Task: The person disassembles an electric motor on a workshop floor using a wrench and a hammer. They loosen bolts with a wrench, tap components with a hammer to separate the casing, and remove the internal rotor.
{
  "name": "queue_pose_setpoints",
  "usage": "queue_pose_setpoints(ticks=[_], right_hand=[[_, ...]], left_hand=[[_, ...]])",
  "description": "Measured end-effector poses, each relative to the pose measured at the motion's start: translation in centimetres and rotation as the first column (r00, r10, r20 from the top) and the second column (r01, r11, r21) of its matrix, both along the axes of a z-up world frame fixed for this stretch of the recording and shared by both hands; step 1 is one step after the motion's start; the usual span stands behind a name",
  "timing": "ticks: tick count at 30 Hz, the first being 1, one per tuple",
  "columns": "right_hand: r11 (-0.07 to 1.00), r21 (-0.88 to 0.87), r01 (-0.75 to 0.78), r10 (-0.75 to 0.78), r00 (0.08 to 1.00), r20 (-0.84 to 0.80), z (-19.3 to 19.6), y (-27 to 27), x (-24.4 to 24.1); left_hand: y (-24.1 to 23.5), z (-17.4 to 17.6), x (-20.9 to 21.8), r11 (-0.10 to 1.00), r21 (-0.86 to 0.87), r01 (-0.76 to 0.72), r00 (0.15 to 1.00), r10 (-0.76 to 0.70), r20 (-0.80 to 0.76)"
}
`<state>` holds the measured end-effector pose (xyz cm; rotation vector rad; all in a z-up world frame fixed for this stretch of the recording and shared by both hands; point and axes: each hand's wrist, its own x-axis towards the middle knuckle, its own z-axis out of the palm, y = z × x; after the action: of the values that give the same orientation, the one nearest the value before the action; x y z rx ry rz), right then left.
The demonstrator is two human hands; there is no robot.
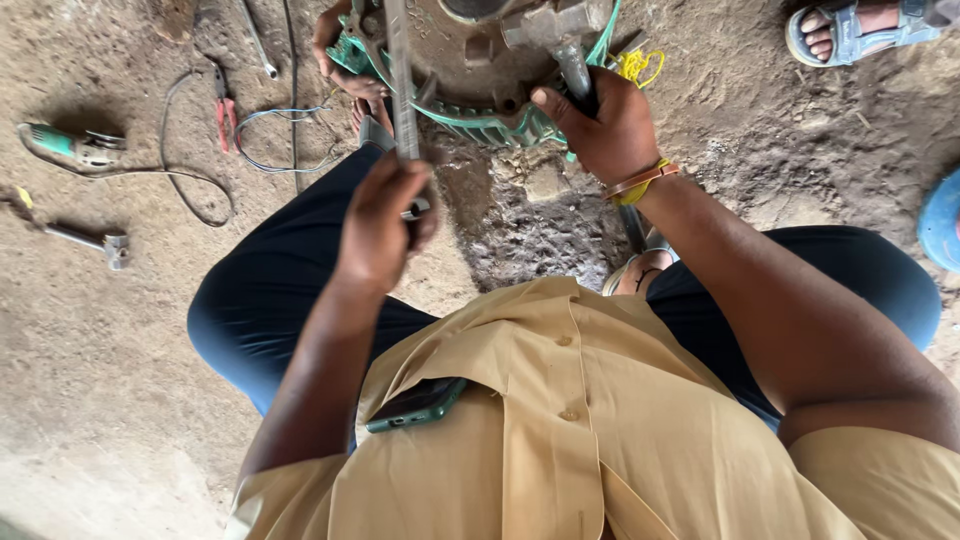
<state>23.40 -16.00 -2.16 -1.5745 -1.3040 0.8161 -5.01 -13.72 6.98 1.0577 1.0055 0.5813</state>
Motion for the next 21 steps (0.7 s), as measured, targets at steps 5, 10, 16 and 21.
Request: queue_pose_setpoints(ticks=[5,10,16,21], right_hand=[[0.999,0.02,-0.026,0.026,0.999,-0.021,1.0,0.0,-0.1],[1.0,-0.003,-0.021,0.02,0.996,-0.09,0.7,-0.2,-0.2],[0.998,0.066,-0.016,0.014,1.0,0.018,0.2,0.1,-0.1],[0.998,0.058,-0.014,0.015,1.0,-0.026,0.4,0.0,-0.2]], left_hand=[[1.4,-0.3,-4.7,0.993,-0.092,-0.067,0.997,0.069,0.022],[2.9,0.6,-6.6,0.99,-0.11,-0.089,0.995,0.083,-0.06],[5.9,2.3,-8.6,0.976,-0.122,-0.18,0.955,0.144,-0.261],[9.2,2.6,-10.0,0.983,-0.047,-0.177,0.801,0.117,-0.587]])
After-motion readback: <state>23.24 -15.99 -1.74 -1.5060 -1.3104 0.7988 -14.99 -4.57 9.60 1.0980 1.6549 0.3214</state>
